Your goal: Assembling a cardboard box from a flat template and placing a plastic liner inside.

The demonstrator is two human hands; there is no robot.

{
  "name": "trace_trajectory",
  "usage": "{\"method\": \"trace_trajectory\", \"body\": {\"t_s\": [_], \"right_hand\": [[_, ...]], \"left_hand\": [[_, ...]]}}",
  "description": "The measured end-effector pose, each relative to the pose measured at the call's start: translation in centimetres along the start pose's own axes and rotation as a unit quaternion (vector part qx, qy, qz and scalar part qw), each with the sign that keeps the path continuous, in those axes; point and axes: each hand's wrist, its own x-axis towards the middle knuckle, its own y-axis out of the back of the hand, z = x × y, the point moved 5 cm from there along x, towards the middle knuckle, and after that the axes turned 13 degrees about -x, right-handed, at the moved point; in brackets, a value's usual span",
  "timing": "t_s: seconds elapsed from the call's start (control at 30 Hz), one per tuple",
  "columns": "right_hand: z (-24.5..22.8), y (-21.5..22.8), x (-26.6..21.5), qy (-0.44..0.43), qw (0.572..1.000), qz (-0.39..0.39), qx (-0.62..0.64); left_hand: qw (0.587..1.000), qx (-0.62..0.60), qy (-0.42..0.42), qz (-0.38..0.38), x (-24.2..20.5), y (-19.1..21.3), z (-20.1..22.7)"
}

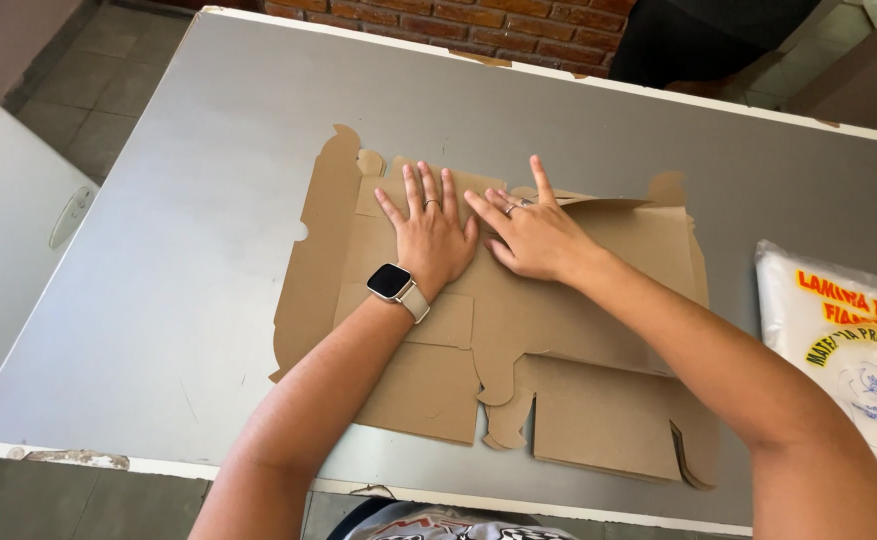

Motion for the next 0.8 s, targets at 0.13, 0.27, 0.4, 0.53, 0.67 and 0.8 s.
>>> {"method": "trace_trajectory", "body": {"t_s": [0.13,0.27,0.4,0.53,0.67,0.8], "right_hand": [[0.4,-1.3,-1.5,-0.010,0.999,-0.019,-0.033],[0.0,1.3,-3.7,-0.008,0.999,-0.042,-0.030],[-2.6,6.5,-6.4,0.043,0.998,0.023,-0.028],[-10.1,7.0,-10.9,0.154,0.986,0.070,-0.005],[-11.9,5.4,-12.3,0.168,0.973,0.155,-0.018],[-11.7,4.6,-12.4,0.134,0.952,0.268,-0.065]], "left_hand": [[1.000,-0.007,0.009,0.013,0.1,-0.2,0.1],[1.000,0.001,0.005,0.008,0.1,-0.3,0.3],[1.000,0.010,-0.005,0.014,0.4,-0.6,0.0],[1.000,0.006,-0.011,0.010,0.1,-0.7,0.0],[1.000,0.010,-0.017,0.021,0.2,-0.2,0.2],[0.999,0.011,-0.025,0.028,0.3,-0.5,0.1]]}}
